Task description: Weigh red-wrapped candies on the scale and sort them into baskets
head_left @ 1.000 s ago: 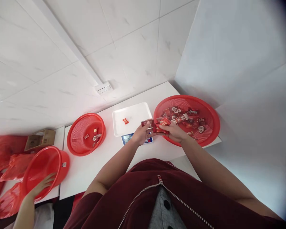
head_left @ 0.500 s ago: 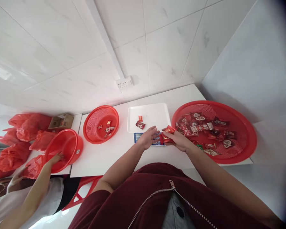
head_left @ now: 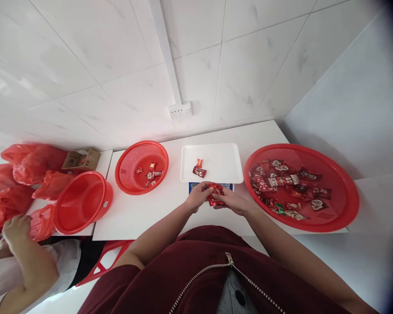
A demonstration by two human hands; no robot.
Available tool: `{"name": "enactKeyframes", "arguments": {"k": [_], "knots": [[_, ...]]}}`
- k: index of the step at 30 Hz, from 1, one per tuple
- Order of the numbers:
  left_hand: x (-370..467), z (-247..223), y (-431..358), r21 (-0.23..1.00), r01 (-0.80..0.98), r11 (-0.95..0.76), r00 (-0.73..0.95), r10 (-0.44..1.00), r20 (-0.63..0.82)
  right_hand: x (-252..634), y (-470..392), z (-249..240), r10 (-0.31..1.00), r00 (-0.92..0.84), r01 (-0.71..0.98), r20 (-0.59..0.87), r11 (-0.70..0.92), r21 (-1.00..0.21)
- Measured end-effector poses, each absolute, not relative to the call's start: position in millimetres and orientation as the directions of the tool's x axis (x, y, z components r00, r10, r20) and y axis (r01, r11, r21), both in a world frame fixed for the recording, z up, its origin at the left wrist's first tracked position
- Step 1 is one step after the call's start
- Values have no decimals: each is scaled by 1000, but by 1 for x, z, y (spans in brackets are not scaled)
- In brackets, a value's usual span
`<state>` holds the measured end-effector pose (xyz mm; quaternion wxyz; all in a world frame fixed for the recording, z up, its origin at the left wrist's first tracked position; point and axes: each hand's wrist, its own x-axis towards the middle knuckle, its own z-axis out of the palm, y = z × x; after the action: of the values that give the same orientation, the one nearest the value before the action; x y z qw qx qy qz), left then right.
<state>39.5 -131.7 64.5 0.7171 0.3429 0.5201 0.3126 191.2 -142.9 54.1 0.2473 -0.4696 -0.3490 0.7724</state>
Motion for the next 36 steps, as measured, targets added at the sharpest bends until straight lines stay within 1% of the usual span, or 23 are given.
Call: {"name": "enactKeyframes", "arguments": {"k": [5, 10, 14, 17, 20, 23, 27, 31, 36], "knots": [[17, 64, -124, 772, -137, 620, 192, 782, -593, 169, -137, 55, 713, -377, -88, -591, -663, -743], [-3, 58, -105, 708, -268, 654, 63, 745, -664, 159, -130, 50, 707, -274, -181, -652, -704, -686], [-18, 56, -82, 693, -356, 627, -5, 740, -672, 163, -123, 46, 698, -134, -222, -703, -713, -665], [-23, 56, -74, 669, -403, 625, -20, 724, -689, 164, -114, 45, 708, -95, -229, -700, -700, -677], [-20, 57, -81, 622, -366, 692, 24, 675, -737, 162, -104, 44, 726, -104, -235, -680, -682, -692], [-16, 56, -98, 584, -273, 764, 131, 631, -764, 160, -96, 44, 736, -105, -235, -669, -672, -702], [-14, 55, -121, 560, -159, 813, 245, 582, -775, 160, -89, 48, 741, -120, -218, -661, -669, -711], [-16, 55, -132, 554, -119, 824, 252, 565, -786, 163, -83, 51, 778, -161, -189, -608, -629, -754], [-10, 52, -134, 556, -123, 822, 256, 567, -783, 168, -89, 49, 779, -98, -93, -620, -627, -773]]}}
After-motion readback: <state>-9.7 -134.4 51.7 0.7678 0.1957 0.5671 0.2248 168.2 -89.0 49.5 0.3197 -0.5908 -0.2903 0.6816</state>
